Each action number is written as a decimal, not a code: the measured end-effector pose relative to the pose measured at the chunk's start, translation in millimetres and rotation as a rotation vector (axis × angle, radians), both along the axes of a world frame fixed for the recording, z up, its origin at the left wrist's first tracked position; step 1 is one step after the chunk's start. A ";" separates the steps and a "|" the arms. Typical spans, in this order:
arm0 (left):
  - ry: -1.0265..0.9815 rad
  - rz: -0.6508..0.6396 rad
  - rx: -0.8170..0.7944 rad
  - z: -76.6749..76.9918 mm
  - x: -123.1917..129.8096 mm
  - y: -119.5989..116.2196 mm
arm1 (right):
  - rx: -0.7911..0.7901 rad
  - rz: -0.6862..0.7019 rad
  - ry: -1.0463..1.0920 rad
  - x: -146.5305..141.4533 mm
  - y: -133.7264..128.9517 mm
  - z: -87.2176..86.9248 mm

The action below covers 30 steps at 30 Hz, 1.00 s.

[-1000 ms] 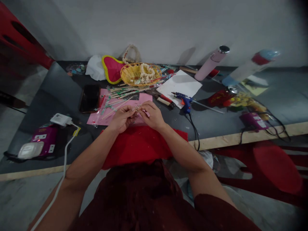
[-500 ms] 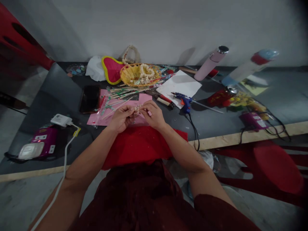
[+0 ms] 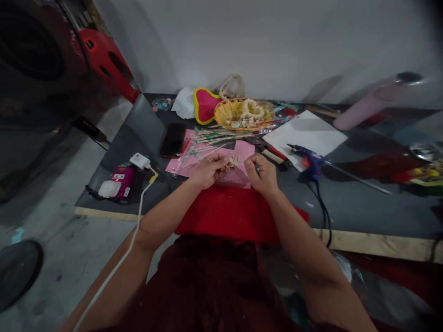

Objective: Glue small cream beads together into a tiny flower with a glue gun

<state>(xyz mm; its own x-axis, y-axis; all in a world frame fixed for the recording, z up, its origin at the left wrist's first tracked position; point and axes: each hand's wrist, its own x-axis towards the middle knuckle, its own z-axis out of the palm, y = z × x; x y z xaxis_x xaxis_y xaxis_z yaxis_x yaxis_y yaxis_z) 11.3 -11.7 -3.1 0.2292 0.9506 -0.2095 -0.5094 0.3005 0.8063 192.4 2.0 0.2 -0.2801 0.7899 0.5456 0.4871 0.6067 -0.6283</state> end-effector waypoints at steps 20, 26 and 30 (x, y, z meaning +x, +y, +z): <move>-0.100 0.020 0.005 0.4 -3.9 4.6 | -0.011 -0.219 0.161 10.5 15.9 -9.8; -0.100 0.036 0.001 5.3 -3.7 4.3 | -0.005 -0.169 -0.071 24.1 26.8 -17.4; -0.100 0.090 0.003 6.3 -6.2 6.2 | -0.080 -0.083 -0.291 20.9 26.2 -19.2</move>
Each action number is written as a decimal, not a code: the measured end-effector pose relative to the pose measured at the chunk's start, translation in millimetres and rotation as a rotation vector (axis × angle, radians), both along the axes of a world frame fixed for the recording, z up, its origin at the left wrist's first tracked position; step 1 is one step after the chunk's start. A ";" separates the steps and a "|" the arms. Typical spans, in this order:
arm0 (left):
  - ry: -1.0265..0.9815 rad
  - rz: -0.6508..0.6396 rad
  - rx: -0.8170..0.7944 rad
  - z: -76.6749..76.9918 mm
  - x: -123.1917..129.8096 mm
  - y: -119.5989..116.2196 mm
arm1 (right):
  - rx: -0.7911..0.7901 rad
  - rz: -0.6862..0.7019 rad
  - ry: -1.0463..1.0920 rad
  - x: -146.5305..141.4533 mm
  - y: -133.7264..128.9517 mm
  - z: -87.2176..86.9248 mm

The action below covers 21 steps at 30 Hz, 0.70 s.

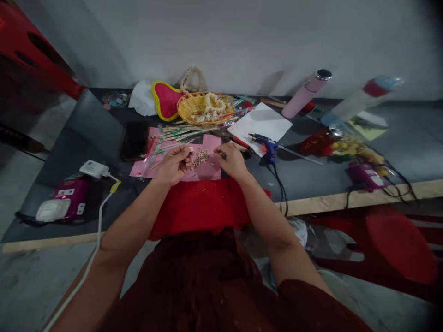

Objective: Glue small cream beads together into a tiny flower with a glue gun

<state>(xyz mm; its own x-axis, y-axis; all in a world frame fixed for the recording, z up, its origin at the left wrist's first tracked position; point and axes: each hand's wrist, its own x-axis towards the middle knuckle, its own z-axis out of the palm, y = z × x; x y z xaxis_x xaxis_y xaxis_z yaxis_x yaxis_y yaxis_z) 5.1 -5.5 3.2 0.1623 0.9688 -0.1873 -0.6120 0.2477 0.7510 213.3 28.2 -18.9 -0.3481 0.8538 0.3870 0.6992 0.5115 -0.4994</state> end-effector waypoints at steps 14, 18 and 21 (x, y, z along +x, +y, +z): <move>0.009 -0.074 0.058 4.5 3.8 -2.4 | -0.070 -0.048 -0.391 -28.0 -20.4 6.8; 0.013 -0.091 0.081 2.9 3.5 -3.1 | -0.052 -0.035 -0.353 -25.9 -18.1 5.2; 0.017 -0.095 0.079 2.7 3.1 -3.5 | -0.012 -0.046 -0.195 -21.8 -13.9 5.6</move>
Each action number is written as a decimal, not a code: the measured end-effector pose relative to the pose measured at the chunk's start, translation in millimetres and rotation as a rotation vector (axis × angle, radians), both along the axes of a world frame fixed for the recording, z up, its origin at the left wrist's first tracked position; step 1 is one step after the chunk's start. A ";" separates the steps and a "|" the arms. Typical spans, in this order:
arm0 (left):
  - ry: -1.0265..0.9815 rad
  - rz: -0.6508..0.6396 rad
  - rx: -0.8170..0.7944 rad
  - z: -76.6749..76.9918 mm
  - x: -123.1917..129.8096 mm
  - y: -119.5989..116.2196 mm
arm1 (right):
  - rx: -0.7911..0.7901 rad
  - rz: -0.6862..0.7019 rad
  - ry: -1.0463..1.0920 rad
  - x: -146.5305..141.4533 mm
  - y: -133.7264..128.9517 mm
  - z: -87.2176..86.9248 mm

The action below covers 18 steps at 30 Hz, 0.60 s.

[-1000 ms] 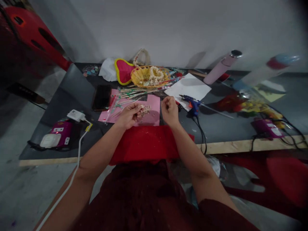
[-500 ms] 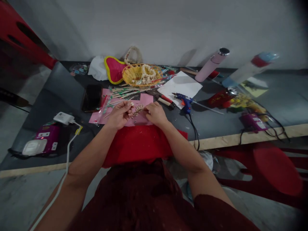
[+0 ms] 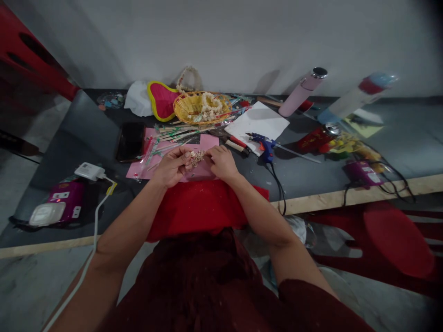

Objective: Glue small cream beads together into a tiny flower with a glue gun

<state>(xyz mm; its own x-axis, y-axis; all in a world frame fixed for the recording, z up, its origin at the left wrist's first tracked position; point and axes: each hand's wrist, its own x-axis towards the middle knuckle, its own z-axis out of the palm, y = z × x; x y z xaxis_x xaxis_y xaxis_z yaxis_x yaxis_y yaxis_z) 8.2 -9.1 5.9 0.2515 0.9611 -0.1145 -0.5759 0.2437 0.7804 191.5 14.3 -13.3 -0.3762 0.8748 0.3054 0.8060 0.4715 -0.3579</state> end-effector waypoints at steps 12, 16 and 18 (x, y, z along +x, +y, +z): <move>0.128 -0.039 -0.079 -0.2 3.2 -3.7 | 0.182 0.277 0.542 -9.4 -11.7 8.8; 0.143 -0.061 -0.075 -0.4 4.1 -5.2 | 0.184 0.294 0.542 -10.8 -13.0 9.6; 0.151 -0.065 -0.069 -1.7 4.1 -4.9 | 0.193 0.295 0.533 -10.1 -12.2 9.1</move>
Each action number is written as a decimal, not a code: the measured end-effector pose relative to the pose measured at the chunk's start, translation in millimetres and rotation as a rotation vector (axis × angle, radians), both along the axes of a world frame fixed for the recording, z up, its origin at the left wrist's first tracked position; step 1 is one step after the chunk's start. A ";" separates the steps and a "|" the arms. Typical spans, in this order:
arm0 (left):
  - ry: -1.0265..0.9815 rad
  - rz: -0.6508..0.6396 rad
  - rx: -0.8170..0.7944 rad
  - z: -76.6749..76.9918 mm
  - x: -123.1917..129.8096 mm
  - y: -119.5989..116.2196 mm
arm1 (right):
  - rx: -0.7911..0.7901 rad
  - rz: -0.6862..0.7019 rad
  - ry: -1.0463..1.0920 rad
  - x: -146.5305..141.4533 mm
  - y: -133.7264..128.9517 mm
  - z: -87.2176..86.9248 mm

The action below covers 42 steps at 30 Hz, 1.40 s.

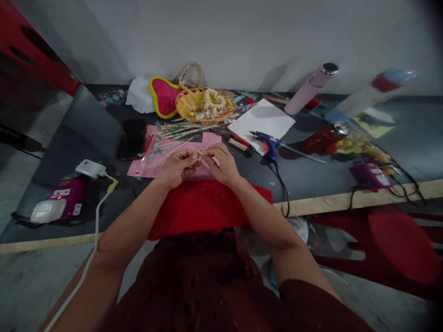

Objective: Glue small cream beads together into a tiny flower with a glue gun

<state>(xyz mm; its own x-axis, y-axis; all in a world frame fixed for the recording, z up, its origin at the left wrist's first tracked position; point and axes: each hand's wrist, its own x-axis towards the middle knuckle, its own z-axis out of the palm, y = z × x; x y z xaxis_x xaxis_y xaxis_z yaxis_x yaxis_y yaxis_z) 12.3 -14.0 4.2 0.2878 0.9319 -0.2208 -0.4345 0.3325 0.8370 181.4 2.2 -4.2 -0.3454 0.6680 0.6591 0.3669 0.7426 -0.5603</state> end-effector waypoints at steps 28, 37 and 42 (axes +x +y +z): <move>0.028 0.028 0.017 1.7 0.5 -1.0 | -0.026 -0.001 -0.045 3.2 -1.8 1.0; -0.039 0.019 0.016 2.5 -0.4 0.2 | -0.075 0.077 -0.073 5.8 -1.1 0.4; -0.042 -0.005 0.007 2.1 -0.7 -0.5 | -0.073 0.116 -0.014 3.9 -2.3 1.6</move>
<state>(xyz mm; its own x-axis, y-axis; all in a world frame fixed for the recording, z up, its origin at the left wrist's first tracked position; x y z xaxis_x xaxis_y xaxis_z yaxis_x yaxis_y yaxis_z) 11.6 -14.4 6.4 0.3015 0.9318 -0.2020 -0.4676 0.3291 0.8204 185.2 -0.1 -2.6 -0.4318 0.6694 0.6046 0.2891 0.7376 -0.6102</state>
